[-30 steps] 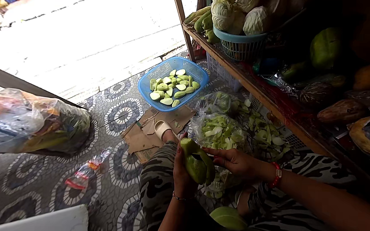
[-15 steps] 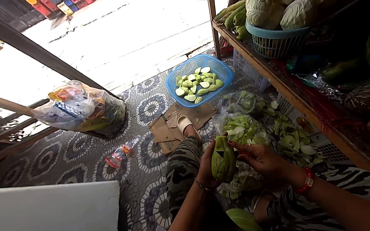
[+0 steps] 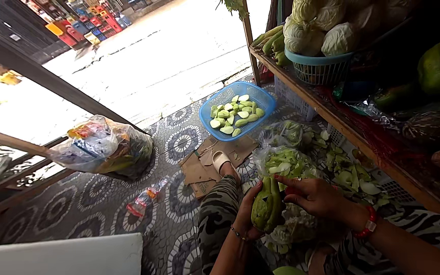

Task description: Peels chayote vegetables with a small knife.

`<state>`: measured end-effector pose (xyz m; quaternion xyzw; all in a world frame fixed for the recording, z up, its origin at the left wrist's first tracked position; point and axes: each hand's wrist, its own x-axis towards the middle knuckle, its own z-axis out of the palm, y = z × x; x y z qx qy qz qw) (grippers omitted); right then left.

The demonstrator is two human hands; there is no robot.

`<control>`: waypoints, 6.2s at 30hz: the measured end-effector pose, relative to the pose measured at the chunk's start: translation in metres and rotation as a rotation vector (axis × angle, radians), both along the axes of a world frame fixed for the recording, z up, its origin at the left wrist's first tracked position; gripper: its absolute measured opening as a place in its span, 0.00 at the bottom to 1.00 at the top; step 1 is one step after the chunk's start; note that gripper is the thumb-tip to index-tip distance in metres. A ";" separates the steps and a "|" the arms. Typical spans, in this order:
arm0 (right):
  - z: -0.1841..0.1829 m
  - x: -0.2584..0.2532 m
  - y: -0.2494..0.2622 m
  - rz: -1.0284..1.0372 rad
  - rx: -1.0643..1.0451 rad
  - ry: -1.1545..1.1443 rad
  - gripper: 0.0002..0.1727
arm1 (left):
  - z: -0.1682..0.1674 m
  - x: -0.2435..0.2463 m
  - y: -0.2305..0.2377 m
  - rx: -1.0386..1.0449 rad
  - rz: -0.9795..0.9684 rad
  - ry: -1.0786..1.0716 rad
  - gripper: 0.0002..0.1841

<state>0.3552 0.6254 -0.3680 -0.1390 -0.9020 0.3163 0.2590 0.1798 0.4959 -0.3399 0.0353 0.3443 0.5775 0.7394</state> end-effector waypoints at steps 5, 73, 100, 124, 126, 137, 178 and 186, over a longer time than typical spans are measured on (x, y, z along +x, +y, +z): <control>0.003 0.007 0.038 -0.156 -0.182 -0.059 0.27 | -0.001 0.006 -0.006 0.002 -0.076 0.059 0.25; 0.020 -0.004 0.012 -0.336 -0.187 -0.159 0.32 | 0.002 0.003 0.017 -0.180 0.523 0.221 0.27; -0.002 -0.028 -0.038 -0.165 -0.084 0.068 0.28 | 0.008 0.023 0.039 -0.030 0.852 0.228 0.27; 0.003 -0.009 -0.012 0.018 -0.105 0.061 0.28 | 0.011 0.021 0.028 0.017 0.693 0.242 0.28; 0.002 -0.010 -0.014 -0.013 -0.080 0.043 0.28 | 0.011 0.020 0.027 0.020 0.711 0.250 0.28; 0.010 -0.005 0.000 -0.021 -0.177 -0.025 0.29 | 0.011 0.017 0.013 0.065 0.317 0.290 0.28; -0.009 -0.023 -0.035 -0.220 0.349 0.047 0.29 | 0.001 0.022 0.033 -0.133 0.663 0.238 0.17; -0.004 -0.015 -0.024 -0.167 0.118 0.065 0.23 | 0.006 0.018 0.032 -0.112 0.633 0.396 0.23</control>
